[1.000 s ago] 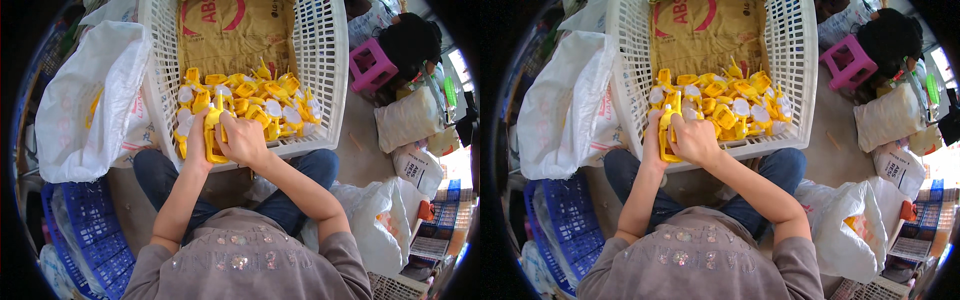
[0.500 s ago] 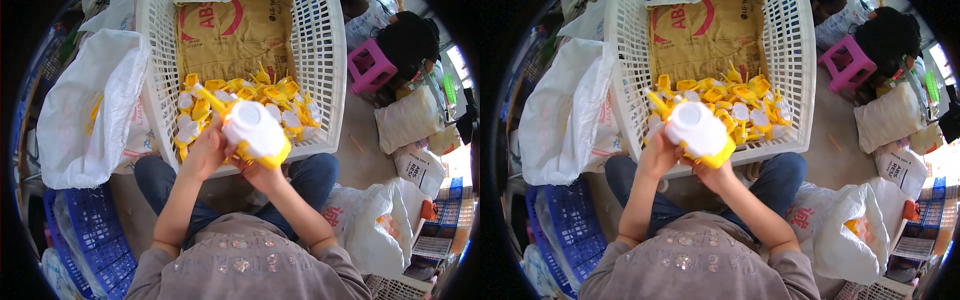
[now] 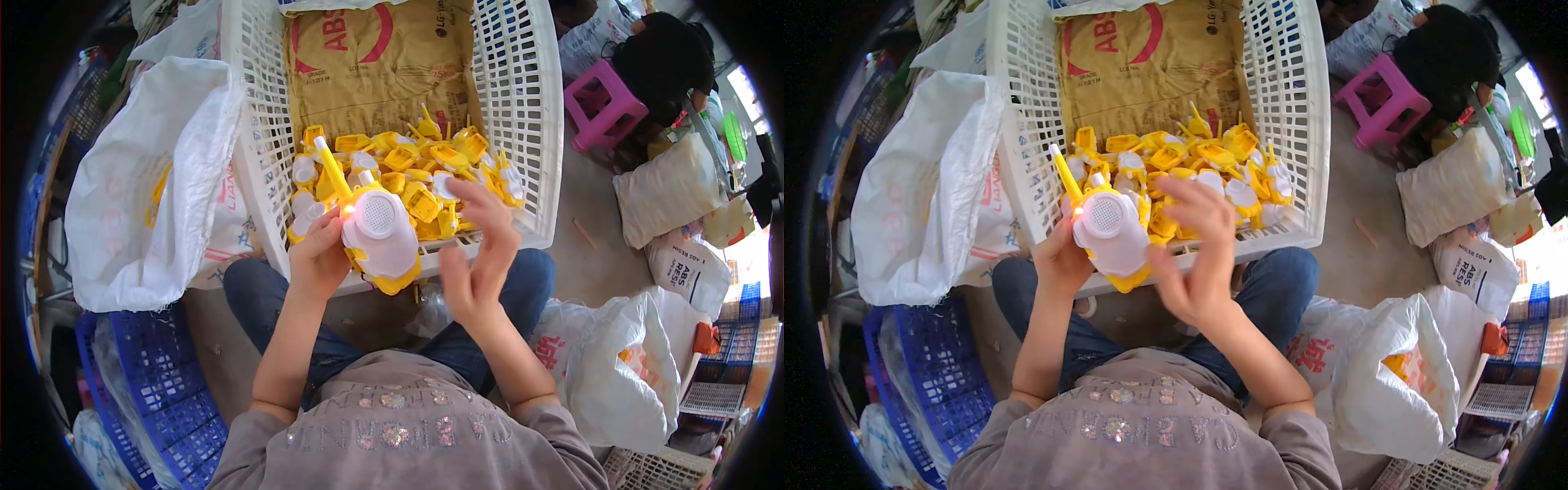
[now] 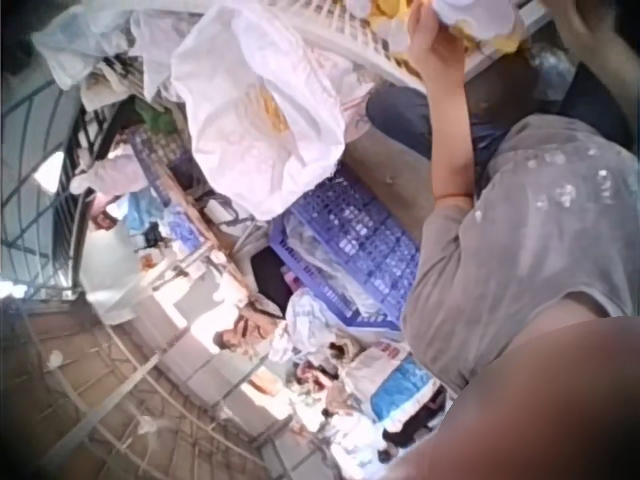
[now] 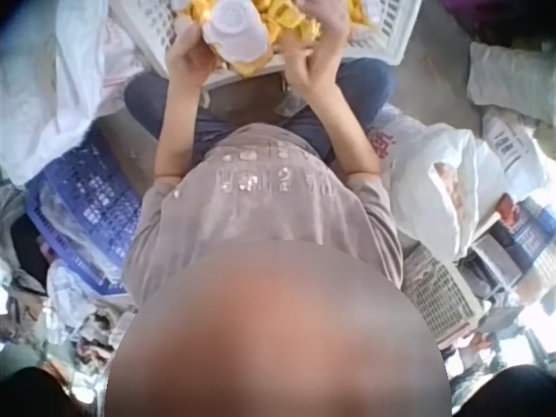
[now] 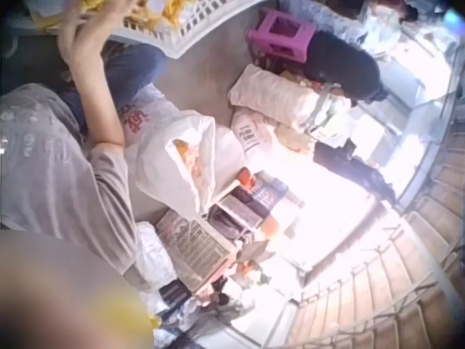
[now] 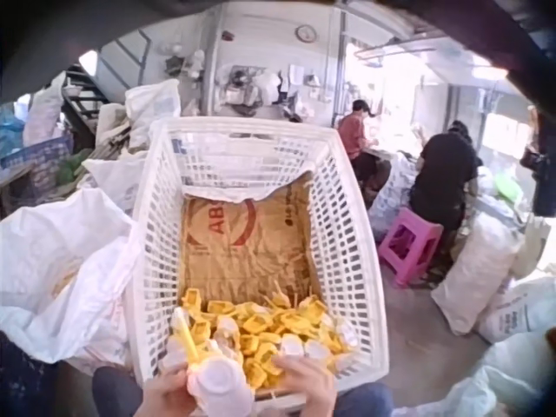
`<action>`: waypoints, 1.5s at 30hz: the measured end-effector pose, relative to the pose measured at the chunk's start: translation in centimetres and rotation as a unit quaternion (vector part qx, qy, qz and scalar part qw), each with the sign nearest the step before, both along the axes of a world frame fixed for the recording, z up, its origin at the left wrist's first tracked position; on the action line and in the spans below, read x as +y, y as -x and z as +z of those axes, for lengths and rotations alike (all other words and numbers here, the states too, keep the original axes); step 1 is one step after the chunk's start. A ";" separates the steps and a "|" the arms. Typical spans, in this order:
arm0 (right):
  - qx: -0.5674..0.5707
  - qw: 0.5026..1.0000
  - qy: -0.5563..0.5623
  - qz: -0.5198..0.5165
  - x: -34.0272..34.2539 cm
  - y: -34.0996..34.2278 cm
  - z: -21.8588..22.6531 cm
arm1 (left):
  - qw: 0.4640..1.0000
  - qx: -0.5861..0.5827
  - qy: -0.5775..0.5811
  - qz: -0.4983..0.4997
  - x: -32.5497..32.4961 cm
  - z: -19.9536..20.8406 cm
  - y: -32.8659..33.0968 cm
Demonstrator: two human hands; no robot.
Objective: Inspecting, testing, and sorting plastic toy walkie-talkie components from a large basket into bags.
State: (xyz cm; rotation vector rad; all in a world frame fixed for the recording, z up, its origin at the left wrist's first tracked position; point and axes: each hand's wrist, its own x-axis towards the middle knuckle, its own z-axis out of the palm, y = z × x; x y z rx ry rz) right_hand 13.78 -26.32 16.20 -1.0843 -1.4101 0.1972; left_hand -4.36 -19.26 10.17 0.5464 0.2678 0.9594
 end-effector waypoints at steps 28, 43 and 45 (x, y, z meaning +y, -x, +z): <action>0.550 0.602 0.312 0.487 0.4 3.9 -6.4 | 0.989 0.032 -0.144 -0.018 0.1 2.0 1.9; 0.546 0.603 0.282 0.509 1.6 5.1 -5.5 | 0.986 0.017 -0.141 0.085 -1.1 2.9 2.9; 0.524 0.627 0.288 0.500 2.3 4.6 -4.8 | 0.989 0.068 -0.078 0.106 -1.4 4.4 2.9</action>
